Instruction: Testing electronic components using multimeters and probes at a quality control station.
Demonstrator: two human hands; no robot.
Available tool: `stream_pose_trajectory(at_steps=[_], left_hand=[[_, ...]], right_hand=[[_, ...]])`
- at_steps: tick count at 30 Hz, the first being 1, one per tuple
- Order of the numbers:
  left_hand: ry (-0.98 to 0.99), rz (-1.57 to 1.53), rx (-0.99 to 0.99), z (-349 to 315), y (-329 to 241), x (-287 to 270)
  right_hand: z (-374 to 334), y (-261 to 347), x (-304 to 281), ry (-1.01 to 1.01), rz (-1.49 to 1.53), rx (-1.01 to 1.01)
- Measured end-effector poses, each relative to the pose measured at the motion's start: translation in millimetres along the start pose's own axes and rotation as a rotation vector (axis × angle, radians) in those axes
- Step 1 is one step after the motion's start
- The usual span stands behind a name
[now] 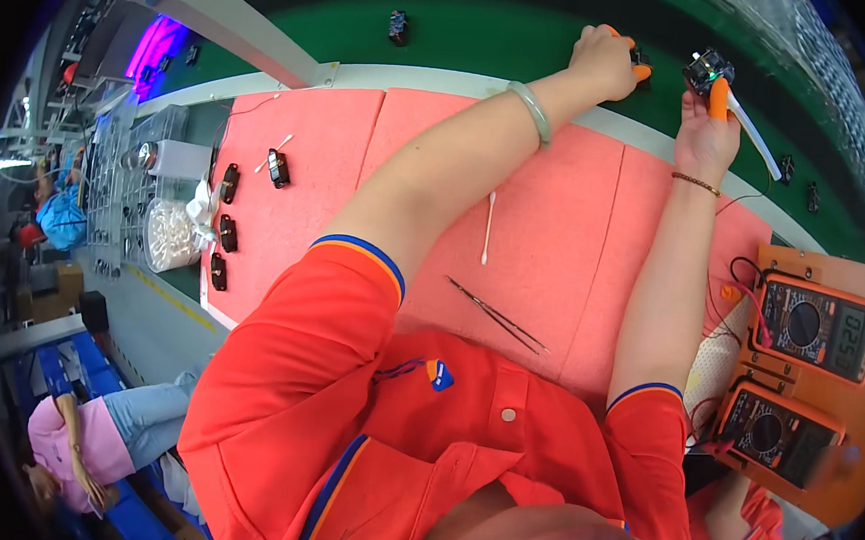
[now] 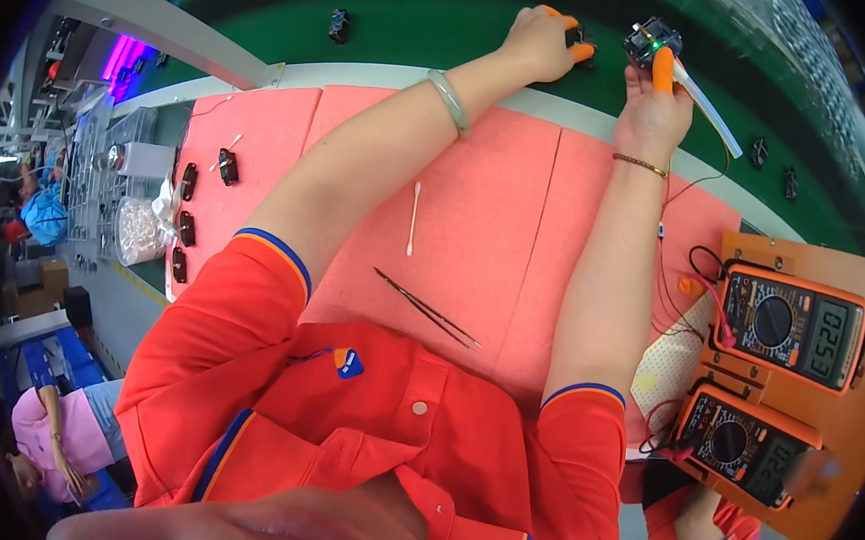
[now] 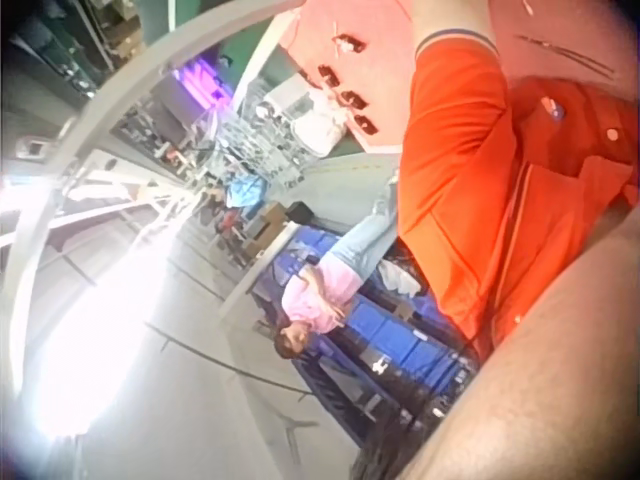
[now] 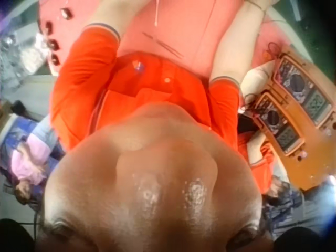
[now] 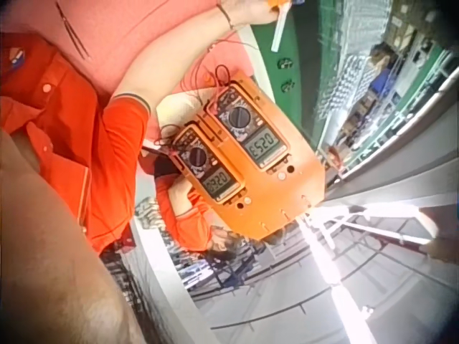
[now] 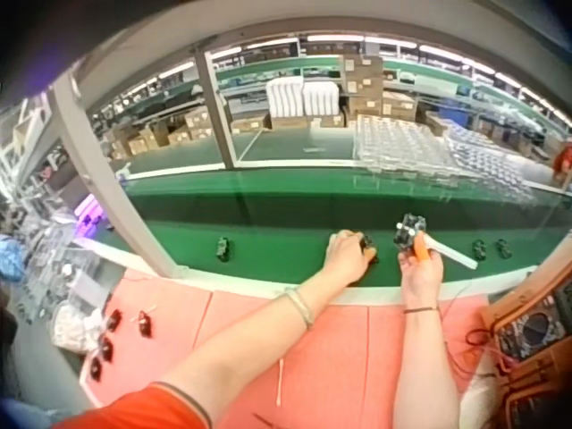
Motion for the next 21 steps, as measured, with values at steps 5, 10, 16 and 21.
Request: stream_pose_trajectory(at_steps=[5,10,16,21], left_hand=[[0.016,0.341,0.067,-13,-12,-103],[0.171,0.744,-0.197,-35,157,-155],[0.209,0.025,-0.227,-35,125,-129],[0.287,-0.929,-0.295,-30,37,-62]], right_hand=[[2,1,-6,0.061,-0.002,-0.035],[-12,-4,26,0.200,-0.050,-0.004],[-26,-26,38,0.243,-0.160,0.017],[-26,-32,20,0.151,-0.278,0.055]])
Point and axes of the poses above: each hand's wrist, its own z-axis towards the middle knuckle, its own x-axis out of the palm, y = z × x, the point moved 6 cm from there along z, towards the middle knuckle, and after that the axes turned 1 degree about y, right-handed, at the moved point
